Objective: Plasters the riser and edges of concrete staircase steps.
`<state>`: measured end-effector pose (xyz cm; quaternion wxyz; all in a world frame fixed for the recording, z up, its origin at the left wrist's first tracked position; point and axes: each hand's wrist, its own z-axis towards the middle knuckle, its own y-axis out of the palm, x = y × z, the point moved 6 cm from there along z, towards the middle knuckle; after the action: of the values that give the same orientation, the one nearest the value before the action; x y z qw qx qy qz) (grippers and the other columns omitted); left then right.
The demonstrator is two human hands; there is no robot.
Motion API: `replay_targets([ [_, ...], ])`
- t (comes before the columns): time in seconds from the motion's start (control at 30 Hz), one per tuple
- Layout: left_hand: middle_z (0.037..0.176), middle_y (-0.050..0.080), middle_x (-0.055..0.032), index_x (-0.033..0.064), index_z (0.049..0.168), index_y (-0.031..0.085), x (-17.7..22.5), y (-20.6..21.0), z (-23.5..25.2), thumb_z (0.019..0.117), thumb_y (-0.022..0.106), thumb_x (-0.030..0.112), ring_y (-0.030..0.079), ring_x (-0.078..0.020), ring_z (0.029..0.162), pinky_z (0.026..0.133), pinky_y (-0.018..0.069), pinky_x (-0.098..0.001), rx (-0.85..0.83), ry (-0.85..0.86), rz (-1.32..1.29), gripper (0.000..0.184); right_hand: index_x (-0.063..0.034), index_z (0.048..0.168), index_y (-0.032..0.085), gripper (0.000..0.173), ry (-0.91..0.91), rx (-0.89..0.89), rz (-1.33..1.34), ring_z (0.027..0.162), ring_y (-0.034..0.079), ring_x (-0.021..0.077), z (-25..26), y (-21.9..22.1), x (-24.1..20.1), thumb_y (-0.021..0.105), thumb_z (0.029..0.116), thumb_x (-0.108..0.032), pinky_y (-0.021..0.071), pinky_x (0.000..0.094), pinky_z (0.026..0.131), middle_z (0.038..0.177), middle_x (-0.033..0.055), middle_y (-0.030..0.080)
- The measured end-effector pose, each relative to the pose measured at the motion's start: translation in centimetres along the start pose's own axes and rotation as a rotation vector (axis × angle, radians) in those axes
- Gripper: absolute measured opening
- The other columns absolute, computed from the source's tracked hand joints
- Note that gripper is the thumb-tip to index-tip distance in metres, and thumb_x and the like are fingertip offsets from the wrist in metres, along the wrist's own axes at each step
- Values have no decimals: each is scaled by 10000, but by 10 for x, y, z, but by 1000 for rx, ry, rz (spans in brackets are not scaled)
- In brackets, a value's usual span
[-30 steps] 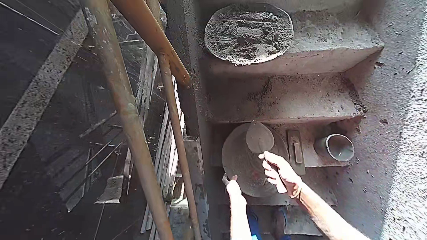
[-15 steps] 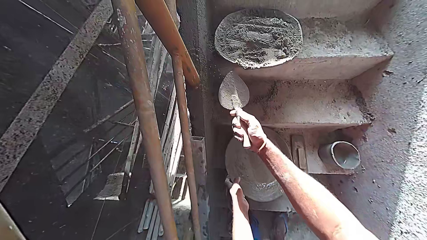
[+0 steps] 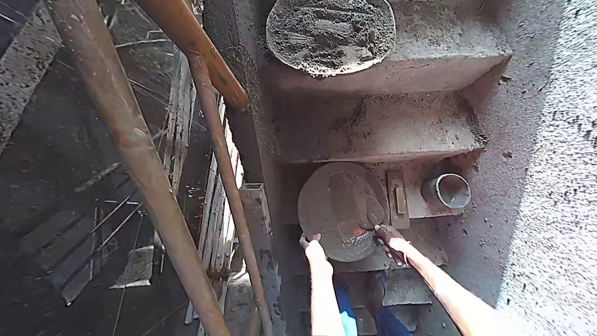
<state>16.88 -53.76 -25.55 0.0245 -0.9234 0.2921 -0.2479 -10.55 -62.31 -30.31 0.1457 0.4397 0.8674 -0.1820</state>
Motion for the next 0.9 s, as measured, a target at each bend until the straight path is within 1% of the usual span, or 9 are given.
replay_targets([
  [0.1, 1535, 425, -201, 243, 1586, 288, 1, 3, 0, 1031, 545, 223, 421, -429, 1377, 966, 390, -730, -10, 7, -7, 612, -113, 1107, 564, 353, 9, -208, 423, 421, 431, 94, -2, 8, 12, 343, 1130, -387, 413, 243, 378, 629, -18, 457],
  [0.27, 1525, 437, -204, 247, 1579, 298, -2, 1, -1, 1022, 553, 220, 428, -431, 1366, 962, 387, -728, -9, 1, -1, 613, -107, 1106, 583, 328, -25, -220, 544, 420, 418, 87, -45, 23, -37, 346, 1127, -333, 395, 234, 372, 621, -16, 455],
  [0.4, 1562, 400, -196, 239, 1584, 297, 0, -1, 4, 1024, 550, 230, 385, -439, 1408, 995, 358, -752, -14, 3, -8, 614, -94, 1080, 578, 276, -99, -251, 675, 430, 434, 75, -85, 55, -154, 383, 1118, -285, 404, 222, 381, 636, -13, 489],
  [0.5, 1559, 402, -196, 227, 1570, 323, -2, -2, 3, 1022, 547, 234, 392, -440, 1399, 979, 372, -743, -8, 16, 9, 592, -79, 1069, 530, 269, -168, -283, 697, 455, 467, 73, -96, 84, -280, 377, 1129, -291, 432, 213, 404, 669, -6, 493],
  [0.57, 1603, 336, -195, 193, 1577, 312, -7, -3, 2, 1035, 528, 249, 332, -445, 1444, 1028, 334, -753, -38, 38, 3, 586, -75, 1042, 510, 288, -279, -346, 694, 449, 466, 64, -94, 101, -370, 377, 1131, -313, 427, 200, 402, 665, -6, 479],
  [0.67, 1515, 462, -184, 154, 1526, 419, -12, -10, 10, 997, 621, 341, 446, -412, 1368, 987, 421, -696, 16, 10, 46, 596, -154, 1035, 591, 324, -572, -495, 696, 448, 437, 25, -106, 114, -446, 413, 1098, -417, 380, 161, 392, 649, -55, 473],
  [0.77, 1506, 464, -194, 104, 1522, 420, -4, -7, 0, 1011, 606, 307, 451, -396, 1353, 992, 421, -658, -1, -22, 35, 581, -147, 1066, 594, 354, -610, -538, 737, 451, 439, 24, -102, 118, -439, 384, 1109, -429, 390, 156, 400, 650, -57, 472],
  [0.83, 1571, 389, -206, 76, 1547, 369, -2, -4, -2, 1033, 555, 266, 372, -410, 1431, 1072, 348, -690, -48, 2, -1, 578, -96, 1073, 574, 347, -501, -485, 786, 460, 458, 49, -89, 118, -406, 358, 1126, -362, 408, 176, 415, 646, -30, 481],
  [0.9, 1590, 354, -221, 92, 1557, 358, -1, -4, -4, 1054, 490, 248, 331, -433, 1450, 1065, 308, -736, -70, 36, -20, 544, -63, 1122, 544, 295, -376, -408, 722, 476, 493, 83, -75, 108, -357, 349, 1135, -283, 446, 212, 421, 680, 7, 513],
])
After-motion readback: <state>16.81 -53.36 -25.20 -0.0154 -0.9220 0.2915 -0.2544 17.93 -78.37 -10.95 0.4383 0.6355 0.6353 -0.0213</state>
